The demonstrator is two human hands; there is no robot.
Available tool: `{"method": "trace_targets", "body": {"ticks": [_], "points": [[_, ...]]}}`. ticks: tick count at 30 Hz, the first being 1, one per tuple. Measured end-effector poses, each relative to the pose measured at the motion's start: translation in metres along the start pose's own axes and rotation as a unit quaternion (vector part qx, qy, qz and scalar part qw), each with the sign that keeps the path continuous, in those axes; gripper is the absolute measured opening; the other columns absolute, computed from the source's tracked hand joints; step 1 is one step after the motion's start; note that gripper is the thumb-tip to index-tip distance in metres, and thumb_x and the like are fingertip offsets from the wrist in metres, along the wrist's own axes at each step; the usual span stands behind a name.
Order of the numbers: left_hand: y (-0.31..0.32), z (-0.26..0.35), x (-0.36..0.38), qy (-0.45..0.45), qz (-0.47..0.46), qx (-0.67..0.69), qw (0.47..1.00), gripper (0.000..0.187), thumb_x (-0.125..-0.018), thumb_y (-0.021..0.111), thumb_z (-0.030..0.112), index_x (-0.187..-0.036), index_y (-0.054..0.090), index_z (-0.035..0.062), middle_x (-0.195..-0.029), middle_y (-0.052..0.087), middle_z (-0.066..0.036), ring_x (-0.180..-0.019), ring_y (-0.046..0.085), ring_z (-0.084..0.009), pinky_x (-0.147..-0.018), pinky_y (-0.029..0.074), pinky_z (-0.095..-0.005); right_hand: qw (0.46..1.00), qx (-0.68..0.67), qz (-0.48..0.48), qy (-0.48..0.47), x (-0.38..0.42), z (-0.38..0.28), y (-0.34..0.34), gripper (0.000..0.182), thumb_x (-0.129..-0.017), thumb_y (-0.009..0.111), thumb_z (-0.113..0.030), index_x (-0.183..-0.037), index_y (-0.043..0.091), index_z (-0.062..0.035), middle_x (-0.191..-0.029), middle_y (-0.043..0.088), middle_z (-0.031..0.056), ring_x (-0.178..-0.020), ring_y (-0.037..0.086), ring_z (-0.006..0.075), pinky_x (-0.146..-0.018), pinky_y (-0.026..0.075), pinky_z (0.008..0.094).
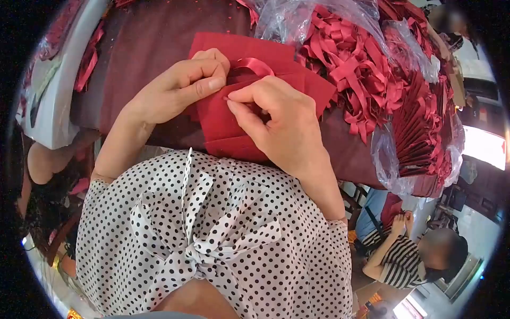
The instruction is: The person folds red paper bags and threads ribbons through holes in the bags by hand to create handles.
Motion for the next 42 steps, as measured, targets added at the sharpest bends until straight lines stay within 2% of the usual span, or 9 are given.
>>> {"method": "trace_targets", "body": {"ticks": [10,16,20,22,24,31,34,38,42], "points": [[0.005,0.003,0.006,0.018,0.024,-0.016,0.999,0.022,-0.093,0.056,0.019,-0.079,0.046,0.0044,-0.091,0.044,-0.002,-0.088,0.039,-0.0144,-0.082,0.032,-0.0267,0.996,0.079,0.037,-0.022,0.001,-0.006,0.009,0.009,-0.076,0.072,-0.001,-0.083,0.066,-0.0010,-0.073,0.062,0.0032,-0.060,0.058,0.0061,-0.053,0.045,0.0196],[0.020,0.013,0.010,0.115,0.119,-0.179,0.970,0.015,-0.086,0.060,0.010,-0.080,0.048,0.0033,-0.091,0.047,-0.008,-0.089,0.042,-0.0216,-0.084,0.033,-0.0309,0.963,0.257,0.048,-0.067,0.005,-0.021,0.021,0.009,-0.080,0.068,-0.003,-0.079,0.059,-0.0033,-0.072,0.062,0.0049,-0.060,0.060,0.0101,-0.053,0.047,0.0242],[0.025,0.026,0.018,0.132,0.190,-0.223,0.947,0.013,-0.086,0.059,0.008,-0.082,0.049,0.0012,-0.090,0.048,-0.011,-0.091,0.042,-0.0278,-0.084,0.036,-0.0363,0.996,0.030,0.067,0.050,0.007,-0.015,0.023,0.014,-0.083,0.068,-0.007,-0.091,0.057,-0.0024,-0.070,0.063,0.0060,-0.060,0.061,0.0094,-0.055,0.048,0.0227],[0.024,0.029,0.025,0.094,0.149,-0.152,0.973,0.016,-0.089,0.057,0.009,-0.079,0.049,0.0007,-0.091,0.049,-0.010,-0.092,0.043,-0.0264,-0.085,0.036,-0.0360,0.989,-0.091,0.051,0.107,0.010,-0.009,0.024,0.029,-0.082,0.071,-0.010,-0.104,0.054,-0.0028,-0.070,0.065,0.0063,-0.061,0.062,0.0095,-0.057,0.050,0.0228],[0.012,0.025,0.029,0.096,0.126,-0.162,0.974,0.016,-0.090,0.055,0.010,-0.078,0.051,0.0004,-0.091,0.050,-0.010,-0.093,0.044,-0.0246,-0.085,0.036,-0.0345,0.996,0.050,0.045,0.054,0.012,-0.015,0.025,0.033,-0.080,0.073,-0.012,-0.107,0.056,-0.0032,-0.072,0.067,0.0071,-0.063,0.064,0.0108,-0.058,0.051,0.0241],[-0.012,0.046,0.012,-0.014,-0.066,-0.083,0.994,0.010,-0.077,0.067,0.006,-0.085,0.061,0.0009,-0.092,0.049,-0.007,-0.092,0.047,-0.0214,-0.084,0.040,-0.0320,0.980,0.192,0.024,-0.040,0.013,-0.020,0.023,0.020,-0.076,0.076,-0.017,-0.088,0.066,-0.0047,-0.075,0.066,0.0080,-0.063,0.064,0.0178,-0.056,0.049,0.0277],[-0.016,0.046,-0.003,0.060,-0.176,-0.240,0.953,0.011,-0.074,0.067,0.006,-0.083,0.065,0.0015,-0.093,0.049,-0.007,-0.094,0.046,-0.0234,-0.084,0.040,-0.0326,0.978,0.198,0.024,-0.064,0.014,-0.023,0.021,0.019,-0.074,0.077,-0.015,-0.087,0.067,-0.0050,-0.074,0.065,0.0073,-0.060,0.061,0.0190,-0.055,0.048,0.0290],[-0.015,0.046,-0.020,0.115,-0.253,-0.210,0.937,0.009,-0.072,0.067,0.005,-0.080,0.064,0.0006,-0.093,0.048,-0.008,-0.097,0.043,-0.0256,-0.085,0.039,-0.0339,0.972,0.223,0.012,-0.067,0.019,-0.034,0.009,0.016,-0.075,0.075,-0.014,-0.086,0.065,-0.0064,-0.076,0.058,0.0076,-0.061,0.059,0.0217,-0.053,0.047,0.0319],[-0.004,0.045,-0.016,0.191,-0.192,-0.223,0.936,0.009,-0.073,0.064,0.004,-0.075,0.058,-0.0009,-0.092,0.047,-0.009,-0.098,0.043,-0.0283,-0.086,0.038,-0.0367,0.966,0.254,0.000,-0.052,0.018,-0.042,-0.003,0.012,-0.081,0.068,-0.013,-0.084,0.058,-0.0070,-0.078,0.051,0.0076,-0.060,0.056,0.0248,-0.050,0.047,0.0354]]}}
Point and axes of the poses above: each hand's wrist, its own x-axis away from the middle knuckle, its own y-axis out of the palm, z = x × y, the point moved 1 cm from there along -x, towards the middle knuckle
